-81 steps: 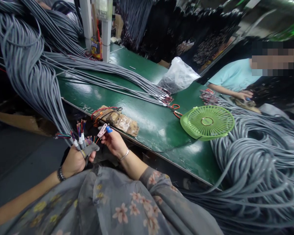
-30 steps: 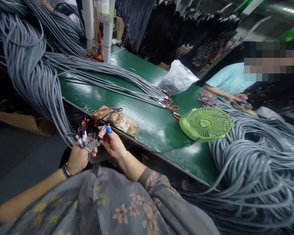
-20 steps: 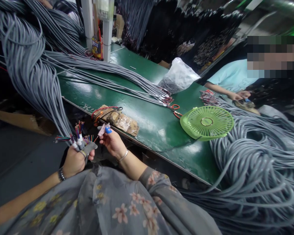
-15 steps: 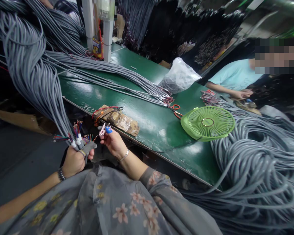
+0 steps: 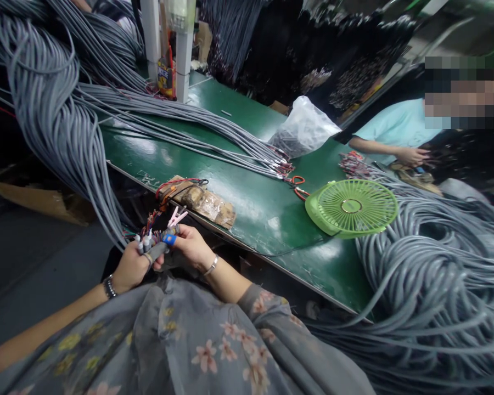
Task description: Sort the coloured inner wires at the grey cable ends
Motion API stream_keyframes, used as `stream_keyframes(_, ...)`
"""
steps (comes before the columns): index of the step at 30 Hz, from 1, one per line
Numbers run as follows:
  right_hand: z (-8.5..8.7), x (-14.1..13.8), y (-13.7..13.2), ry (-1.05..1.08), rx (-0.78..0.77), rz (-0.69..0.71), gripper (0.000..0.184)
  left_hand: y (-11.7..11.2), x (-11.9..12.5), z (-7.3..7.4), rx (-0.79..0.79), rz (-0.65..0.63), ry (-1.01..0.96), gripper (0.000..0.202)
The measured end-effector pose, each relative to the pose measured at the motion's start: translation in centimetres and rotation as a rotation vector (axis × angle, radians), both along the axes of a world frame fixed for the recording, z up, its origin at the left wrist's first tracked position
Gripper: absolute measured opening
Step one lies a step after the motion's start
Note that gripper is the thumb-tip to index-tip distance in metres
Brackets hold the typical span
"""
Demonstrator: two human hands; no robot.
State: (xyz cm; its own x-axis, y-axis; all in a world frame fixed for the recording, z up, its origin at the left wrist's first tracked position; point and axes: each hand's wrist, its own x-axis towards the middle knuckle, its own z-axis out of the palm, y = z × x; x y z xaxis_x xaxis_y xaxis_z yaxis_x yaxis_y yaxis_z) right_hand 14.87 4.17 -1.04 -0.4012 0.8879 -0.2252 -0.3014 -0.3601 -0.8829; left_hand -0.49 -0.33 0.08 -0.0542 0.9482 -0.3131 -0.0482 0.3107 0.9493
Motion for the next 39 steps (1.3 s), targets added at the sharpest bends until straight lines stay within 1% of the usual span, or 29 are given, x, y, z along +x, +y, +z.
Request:
stream_keyframes(2, 0.1, 0.2, 0.0, -0.009, 0.009, 0.035, 0.047, 0.1, -0.2, 0.3, 0.015, -0.094, -0.007, 0.028)
stream_keyframes(4, 0.1, 0.2, 0.0, -0.014, 0.011, 0.054, 0.044, 0.1, -0.2, 0.7, 0.013, -0.116, -0.023, 0.029)
stream_keyframes(5, 0.1, 0.2, -0.1, -0.016, 0.009, 0.046, 0.043, 0.0, -0.2, 0.8, 0.01, -0.092, -0.038, 0.029)
stream_keyframes(10, -0.1, -0.2, -0.5, 0.004, -0.037, -0.069, 0.034, 0.0, 0.5, 1.2, -0.001, 0.127, -0.134, 0.032)
stream_keyframes(12, -0.2, -0.4, -0.6, 0.023, -0.059, -0.1, 0.031, 0.0, 0.8, 1.1, 0.005, 0.182, -0.144, 0.033)
stream_keyframes(14, -0.2, -0.6, -0.7, 0.039, -0.075, -0.132, 0.031, 0.0, 0.8, 0.9, 0.026, 0.206, -0.148, 0.033)
stream_keyframes(16, -0.3, -0.9, -0.8, 0.058, -0.094, -0.14, 0.035, 0.1, 0.6, 0.6, 0.037, 0.165, -0.132, 0.03)
stream_keyframes(20, -0.4, -1.3, -0.9, 0.102, -0.127, -0.026, 0.043, 0.2, 0.3, 0.5, -0.007, -0.061, -0.049, 0.028)
stream_keyframes(22, -0.4, -1.4, -1.0, 0.095, -0.125, -0.019, 0.044, 0.2, 0.3, 0.7, -0.023, -0.093, -0.054, 0.026)
stream_keyframes(24, -0.5, -1.5, -1.0, 0.072, -0.12, -0.078, 0.042, 0.2, 0.4, 1.0, -0.029, -0.024, -0.102, 0.025)
stream_keyframes(27, -0.7, -1.5, -0.9, 0.079, -0.13, -0.156, 0.032, 0.2, 0.7, 1.3, -0.023, 0.168, -0.171, 0.029)
stream_keyframes(29, -0.9, -1.3, -0.6, 0.111, -0.137, -0.212, 0.027, 0.2, 0.8, 1.4, -0.01, 0.251, -0.188, 0.03)
stream_keyframes(31, -0.9, -0.9, -0.2, 0.147, -0.163, -0.273, 0.024, 0.3, 0.9, 1.8, 0.0, 0.284, -0.193, 0.029)
stream_keyframes(33, -0.7, -0.4, 0.3, 0.184, -0.224, -0.287, 0.022, 0.3, 0.9, 2.2, 0.004, 0.311, -0.205, 0.026)
stream_keyframes(36, -0.5, 0.0, 1.2, 0.218, -0.274, -0.205, 0.031, 0.3, 1.0, 3.1, -0.004, 0.313, -0.239, 0.022)
stream_keyframes(39, -0.6, -0.1, 2.0, 0.198, -0.192, -0.142, 0.042, 0.6, 1.4, 3.8, -0.009, 0.28, -0.257, 0.023)
